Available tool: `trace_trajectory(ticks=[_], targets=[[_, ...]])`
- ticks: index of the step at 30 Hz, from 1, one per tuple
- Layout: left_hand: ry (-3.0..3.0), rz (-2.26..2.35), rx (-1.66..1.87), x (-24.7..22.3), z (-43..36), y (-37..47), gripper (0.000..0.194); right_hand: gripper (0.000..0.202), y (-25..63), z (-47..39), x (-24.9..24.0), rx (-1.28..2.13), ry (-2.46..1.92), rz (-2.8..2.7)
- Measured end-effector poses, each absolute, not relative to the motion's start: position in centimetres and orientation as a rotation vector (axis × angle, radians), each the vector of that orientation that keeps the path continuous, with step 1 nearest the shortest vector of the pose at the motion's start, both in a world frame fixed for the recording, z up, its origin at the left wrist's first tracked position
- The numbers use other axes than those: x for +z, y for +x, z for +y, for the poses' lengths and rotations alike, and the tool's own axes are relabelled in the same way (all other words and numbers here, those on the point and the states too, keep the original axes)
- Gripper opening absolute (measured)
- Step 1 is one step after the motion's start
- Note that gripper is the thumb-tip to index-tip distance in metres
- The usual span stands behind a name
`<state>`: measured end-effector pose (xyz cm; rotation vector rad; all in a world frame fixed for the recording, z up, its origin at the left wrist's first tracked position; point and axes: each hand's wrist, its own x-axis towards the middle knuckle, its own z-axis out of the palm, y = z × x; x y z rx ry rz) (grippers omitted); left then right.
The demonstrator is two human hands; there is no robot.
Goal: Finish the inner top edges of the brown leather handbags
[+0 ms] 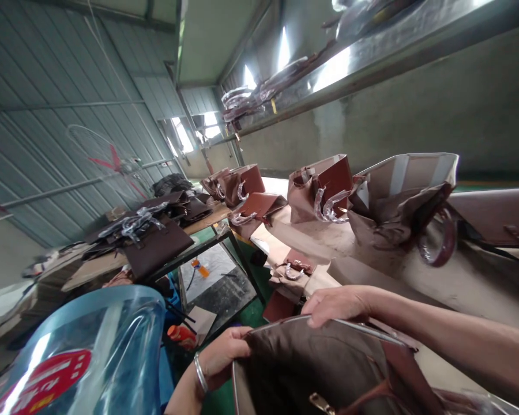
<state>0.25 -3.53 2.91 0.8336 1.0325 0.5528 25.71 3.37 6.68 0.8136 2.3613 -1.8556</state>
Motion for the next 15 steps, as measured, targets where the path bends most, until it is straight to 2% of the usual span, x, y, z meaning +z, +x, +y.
trace_trajectory(ticks=[6,12,15], targets=[[0.808,0.917,0.603,3.5,-3.9,0.0,0.028,0.024,25.9,0.8,9.1,-2.099,0.698,2.284],[0.799,0.818,0.609,3.1,-3.7,0.7,0.028,0.027,27.1,0.1,7.2,-2.292,0.755,2.153],[0.907,0.901,0.610,3.8,-2.8,1.6,0.033,0.031,27.9,0.2,6.4,-2.412,0.783,1.976]])
